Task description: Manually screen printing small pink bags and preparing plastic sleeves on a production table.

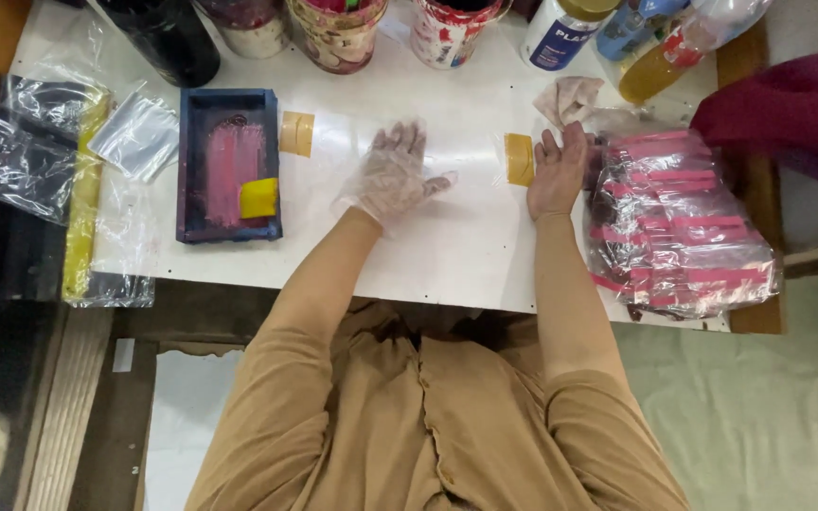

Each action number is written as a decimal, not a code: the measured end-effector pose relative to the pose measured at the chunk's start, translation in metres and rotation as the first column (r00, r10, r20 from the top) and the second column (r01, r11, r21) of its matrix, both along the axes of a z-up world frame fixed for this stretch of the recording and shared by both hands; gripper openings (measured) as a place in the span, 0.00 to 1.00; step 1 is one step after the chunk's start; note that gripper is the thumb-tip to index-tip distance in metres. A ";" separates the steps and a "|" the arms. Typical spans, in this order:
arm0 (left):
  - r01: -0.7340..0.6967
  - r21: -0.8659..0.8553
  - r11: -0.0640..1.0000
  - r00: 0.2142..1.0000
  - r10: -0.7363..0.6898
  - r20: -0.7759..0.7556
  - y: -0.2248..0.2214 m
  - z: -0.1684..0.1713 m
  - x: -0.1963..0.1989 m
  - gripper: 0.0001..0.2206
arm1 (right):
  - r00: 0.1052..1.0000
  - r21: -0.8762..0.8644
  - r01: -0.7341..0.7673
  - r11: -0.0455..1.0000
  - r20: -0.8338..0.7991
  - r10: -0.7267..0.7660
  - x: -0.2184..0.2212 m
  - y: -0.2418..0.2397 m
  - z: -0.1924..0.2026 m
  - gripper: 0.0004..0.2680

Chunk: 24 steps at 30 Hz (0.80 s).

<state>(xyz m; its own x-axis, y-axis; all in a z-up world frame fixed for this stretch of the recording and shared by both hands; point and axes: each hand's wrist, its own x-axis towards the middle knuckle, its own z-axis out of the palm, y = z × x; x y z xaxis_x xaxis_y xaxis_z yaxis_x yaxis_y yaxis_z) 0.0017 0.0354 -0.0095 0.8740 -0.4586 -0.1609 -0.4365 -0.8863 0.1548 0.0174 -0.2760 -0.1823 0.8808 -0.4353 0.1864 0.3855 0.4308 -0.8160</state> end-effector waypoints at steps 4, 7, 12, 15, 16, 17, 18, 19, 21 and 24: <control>-0.076 0.101 0.992 0.997 0.077 -0.013 0.014 0.001 0.006 0.44 | 1.000 -0.007 -0.005 1.000 -0.004 0.005 0.002 0.000 0.002 0.17; -0.135 0.112 0.984 0.991 0.136 0.000 0.034 0.010 0.007 0.45 | 1.000 -0.001 -0.001 1.000 -0.018 0.001 0.005 -0.002 -0.003 0.17; -0.185 0.105 0.977 0.982 0.188 -0.023 0.053 0.011 0.011 0.46 | 1.000 0.021 0.024 0.999 -0.010 -0.024 0.004 0.002 -0.001 0.16; -0.216 0.117 0.969 0.975 0.221 -0.024 0.058 0.002 0.015 0.47 | 0.999 0.028 0.035 0.999 0.000 -0.035 0.003 0.004 0.000 0.15; -0.254 0.103 0.962 0.967 0.256 -0.005 0.059 -0.002 0.014 0.47 | 0.999 0.038 0.036 0.999 -0.011 -0.036 0.002 0.003 0.002 0.15; -0.292 0.087 0.953 0.956 0.292 0.013 0.061 -0.006 0.013 0.47 | 0.999 0.049 0.038 0.998 -0.022 -0.037 0.002 0.003 0.003 0.14; -0.291 0.085 0.953 0.957 0.291 0.012 0.060 -0.010 0.012 0.47 | 0.999 0.047 0.038 0.998 -0.022 -0.037 0.004 0.001 0.004 0.14; -0.373 0.066 0.925 0.928 0.373 0.023 0.060 -0.014 0.012 0.48 | 0.998 0.059 0.040 0.997 -0.060 -0.036 0.006 -0.002 0.005 0.14; -0.450 0.053 0.892 0.893 0.449 0.033 0.058 -0.017 0.007 0.49 | 0.994 0.077 0.045 0.996 -0.100 -0.037 0.003 -0.005 0.009 0.14; -0.489 0.045 0.871 0.870 0.482 0.106 0.050 -0.015 0.006 0.50 | 0.969 -0.205 0.130 0.970 -0.181 -0.168 -0.001 -0.022 0.019 0.15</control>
<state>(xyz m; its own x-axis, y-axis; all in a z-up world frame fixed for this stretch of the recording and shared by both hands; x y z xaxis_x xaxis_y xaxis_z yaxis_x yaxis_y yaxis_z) 0.0076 0.0854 -0.0247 0.9954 0.0367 -0.0880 0.0427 -0.9968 0.0676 0.0167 -0.2981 -0.1631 0.8359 -0.5380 0.1088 0.2580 0.2101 -0.9430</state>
